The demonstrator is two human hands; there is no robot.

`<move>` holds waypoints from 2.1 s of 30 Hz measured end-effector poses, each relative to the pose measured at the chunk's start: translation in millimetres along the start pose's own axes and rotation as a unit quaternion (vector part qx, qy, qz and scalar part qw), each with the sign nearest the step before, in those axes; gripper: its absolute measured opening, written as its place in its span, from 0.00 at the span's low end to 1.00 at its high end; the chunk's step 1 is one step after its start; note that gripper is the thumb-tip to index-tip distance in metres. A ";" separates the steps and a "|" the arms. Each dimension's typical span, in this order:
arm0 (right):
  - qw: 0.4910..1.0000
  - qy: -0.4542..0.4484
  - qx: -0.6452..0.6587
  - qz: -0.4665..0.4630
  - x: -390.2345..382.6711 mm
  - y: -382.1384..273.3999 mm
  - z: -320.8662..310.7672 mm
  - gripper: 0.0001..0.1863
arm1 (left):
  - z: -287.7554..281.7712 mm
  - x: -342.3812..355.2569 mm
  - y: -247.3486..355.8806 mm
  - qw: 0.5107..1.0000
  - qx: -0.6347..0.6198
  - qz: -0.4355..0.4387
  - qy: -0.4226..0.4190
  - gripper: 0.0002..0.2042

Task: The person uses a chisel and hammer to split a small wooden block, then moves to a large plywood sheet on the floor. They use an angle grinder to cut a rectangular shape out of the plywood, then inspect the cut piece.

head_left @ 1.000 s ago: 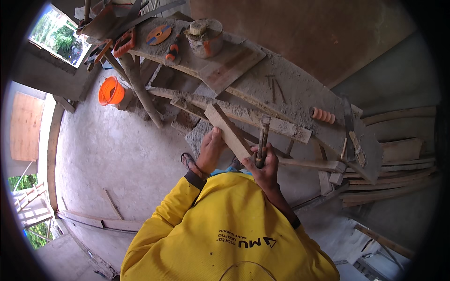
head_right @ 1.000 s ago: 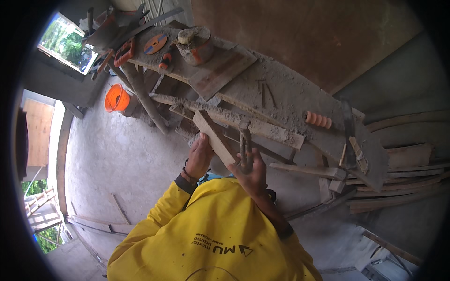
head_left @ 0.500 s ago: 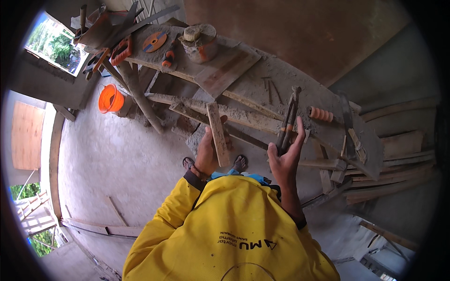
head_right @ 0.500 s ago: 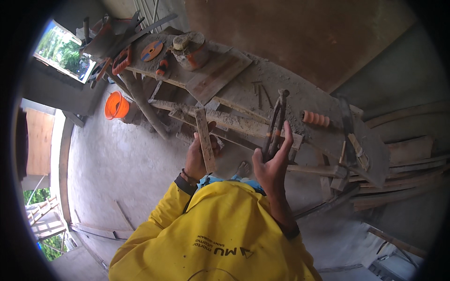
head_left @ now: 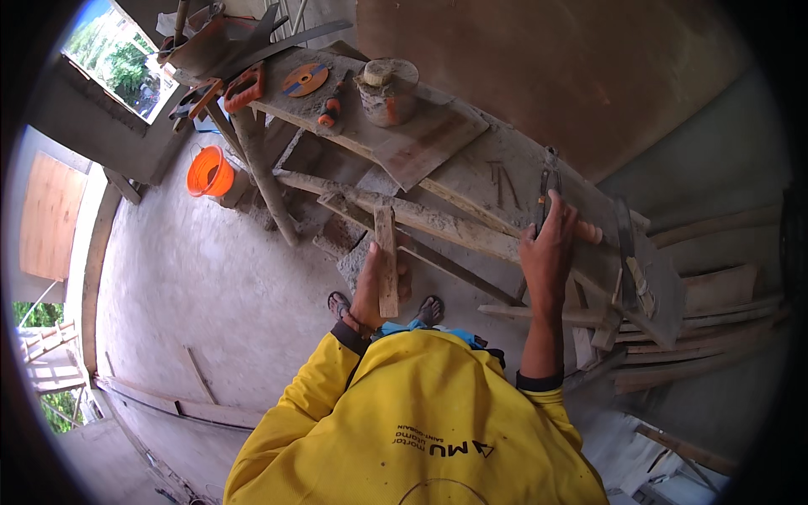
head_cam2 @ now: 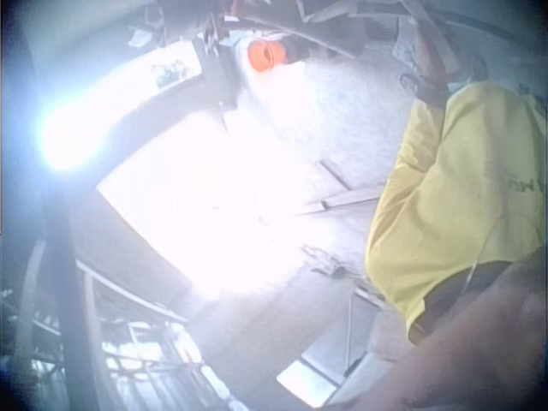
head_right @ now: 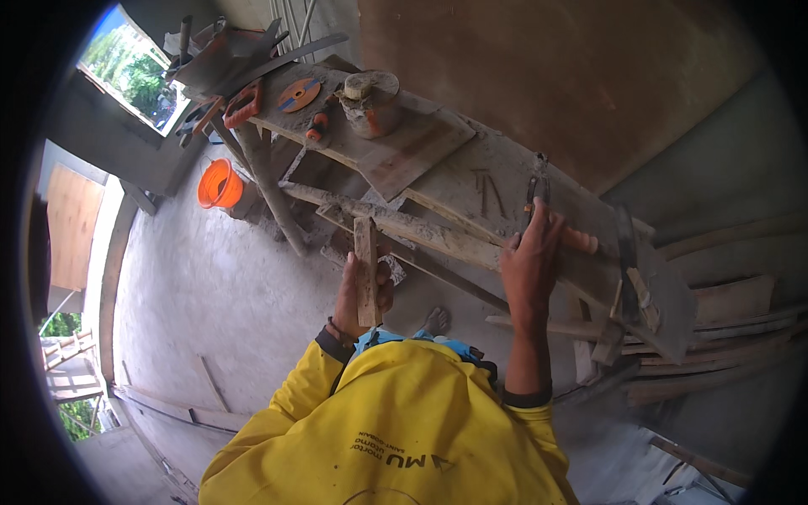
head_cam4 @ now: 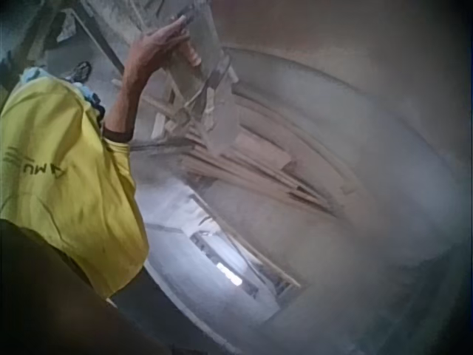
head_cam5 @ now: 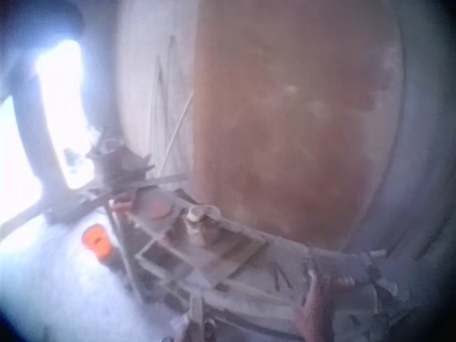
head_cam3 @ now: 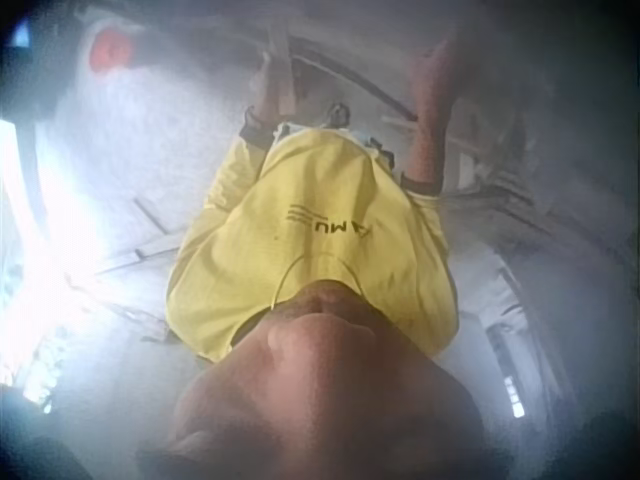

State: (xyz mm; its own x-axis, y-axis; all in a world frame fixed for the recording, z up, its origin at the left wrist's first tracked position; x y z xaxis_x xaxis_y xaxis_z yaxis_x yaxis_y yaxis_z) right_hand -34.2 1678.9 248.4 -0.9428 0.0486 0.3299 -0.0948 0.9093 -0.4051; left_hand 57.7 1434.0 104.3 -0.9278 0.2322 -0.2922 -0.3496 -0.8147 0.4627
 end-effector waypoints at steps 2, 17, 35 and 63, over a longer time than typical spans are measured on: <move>1.000 -0.005 -0.015 -0.005 0.7 1.4 1.8 0.34 | -5.4 -2.7 -2.2 1.000 0.012 0.007 0.018 0.26; 0.956 -0.131 0.259 -0.032 -84.0 -17.3 7.9 0.39 | 7.2 -1.6 -13.2 0.994 0.051 -0.094 -0.017 0.27; 0.929 -0.192 0.307 -0.075 -124.4 -51.0 77.8 0.46 | -65.1 -21.2 -7.6 0.957 0.236 -0.033 0.163 0.22; 0.946 0.000 0.229 0.231 -227.9 16.7 27.7 0.45 | 65.6 50.6 -72.0 0.876 0.356 -0.299 -0.130 0.21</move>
State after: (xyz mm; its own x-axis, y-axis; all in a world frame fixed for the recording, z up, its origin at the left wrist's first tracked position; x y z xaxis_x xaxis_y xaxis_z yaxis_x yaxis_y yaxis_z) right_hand 170.2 1671.5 142.7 -0.9175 0.3967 0.0283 0.1979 0.5171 -0.8328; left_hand 27.3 1539.2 111.1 -0.5164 0.6928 -0.5033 -0.6907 0.0104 0.7230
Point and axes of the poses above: each hand's wrist, its own x-axis towards the middle knuckle, its own z-axis out of the palm, y = z × x, the point moved 8 cm from there along x, towards the middle knuckle, and after that the axes turned 1 degree about x, right-handed, at the moved point
